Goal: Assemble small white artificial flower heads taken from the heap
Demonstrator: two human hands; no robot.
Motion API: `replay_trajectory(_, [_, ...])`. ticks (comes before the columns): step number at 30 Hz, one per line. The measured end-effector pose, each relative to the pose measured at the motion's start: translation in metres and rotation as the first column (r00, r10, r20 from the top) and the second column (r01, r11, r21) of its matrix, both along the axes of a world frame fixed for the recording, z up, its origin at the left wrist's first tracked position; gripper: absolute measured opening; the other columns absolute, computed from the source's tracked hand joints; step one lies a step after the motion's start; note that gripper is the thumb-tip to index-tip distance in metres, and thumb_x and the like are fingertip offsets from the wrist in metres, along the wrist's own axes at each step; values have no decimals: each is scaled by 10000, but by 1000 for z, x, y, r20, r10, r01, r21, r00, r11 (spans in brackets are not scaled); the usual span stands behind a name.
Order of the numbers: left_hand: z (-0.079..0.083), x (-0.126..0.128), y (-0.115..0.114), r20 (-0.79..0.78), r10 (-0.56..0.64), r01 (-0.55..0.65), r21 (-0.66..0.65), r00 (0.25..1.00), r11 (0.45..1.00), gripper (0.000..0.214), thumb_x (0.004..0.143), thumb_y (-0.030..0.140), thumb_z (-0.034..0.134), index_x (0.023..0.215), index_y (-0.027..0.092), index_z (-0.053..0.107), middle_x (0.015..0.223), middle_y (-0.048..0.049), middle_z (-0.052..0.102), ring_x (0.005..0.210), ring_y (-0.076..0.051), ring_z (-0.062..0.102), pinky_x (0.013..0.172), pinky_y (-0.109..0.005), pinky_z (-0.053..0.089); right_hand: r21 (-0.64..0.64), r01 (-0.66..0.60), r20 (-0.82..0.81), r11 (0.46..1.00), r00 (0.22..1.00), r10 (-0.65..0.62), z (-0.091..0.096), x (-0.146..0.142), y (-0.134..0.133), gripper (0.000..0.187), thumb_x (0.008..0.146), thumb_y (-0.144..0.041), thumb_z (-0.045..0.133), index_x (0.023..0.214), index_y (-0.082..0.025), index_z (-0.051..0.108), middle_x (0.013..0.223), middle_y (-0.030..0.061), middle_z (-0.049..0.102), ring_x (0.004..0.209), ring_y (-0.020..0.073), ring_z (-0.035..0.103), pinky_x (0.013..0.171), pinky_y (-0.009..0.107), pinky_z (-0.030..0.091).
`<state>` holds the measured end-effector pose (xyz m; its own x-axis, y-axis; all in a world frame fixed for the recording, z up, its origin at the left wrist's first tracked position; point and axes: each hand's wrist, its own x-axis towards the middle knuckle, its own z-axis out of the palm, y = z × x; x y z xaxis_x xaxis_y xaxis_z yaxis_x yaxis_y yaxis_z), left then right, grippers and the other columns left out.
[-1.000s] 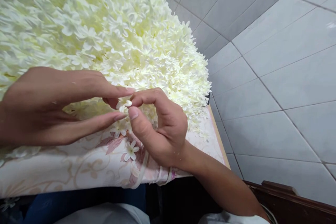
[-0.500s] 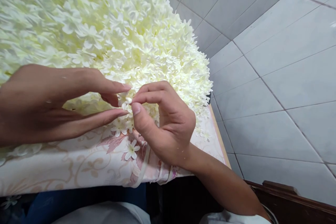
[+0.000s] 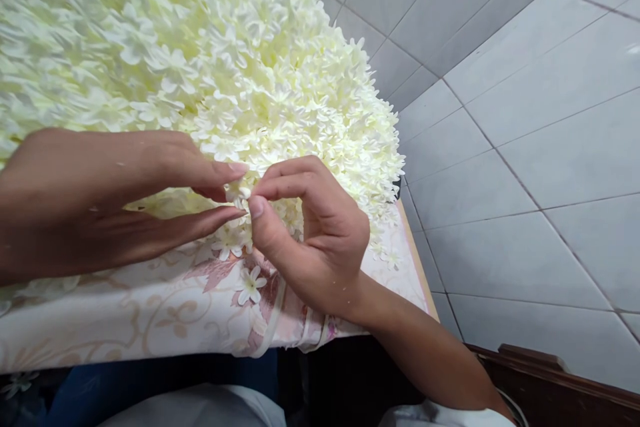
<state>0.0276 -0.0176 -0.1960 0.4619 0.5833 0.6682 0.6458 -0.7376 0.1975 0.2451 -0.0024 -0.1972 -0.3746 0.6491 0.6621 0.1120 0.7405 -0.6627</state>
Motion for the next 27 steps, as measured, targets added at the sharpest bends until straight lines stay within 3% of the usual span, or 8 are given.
replay_trajectory(12, [-7, -1, 3, -5, -73, 73, 20, 997, 997, 160, 1054, 322, 492, 1080, 233, 622, 733, 44, 647, 644, -117, 621, 589, -237, 372, 22, 2, 31, 1000, 999, -3, 0, 1, -1, 125, 865, -58, 720, 874, -183, 710, 897, 37, 681, 830, 141, 644, 757, 339, 505])
replay_trajectory(17, [-6, 2, 2, 4, -91, 90, 60, 996, 994, 87, 1058, 301, 508, 1094, 242, 560, 808, 52, 704, 708, -115, 664, 641, -221, 433, 38, 7, 45, 999, 999, -8, 2, 1, -3, 138, 846, -60, 715, 853, -197, 702, 892, 30, 672, 796, 139, 644, 717, 337, 503])
replay_trajectory(27, [-8, 5, 1, 52, -125, 125, 4, 991, 992, 58, 1002, 285, 572, 1020, 245, 534, 801, 43, 703, 679, -120, 673, 646, -233, 483, 71, 2, 83, 997, 997, -8, 3, 1, -1, 164, 801, -45, 698, 821, -207, 682, 871, 27, 655, 772, 139, 633, 692, 336, 509])
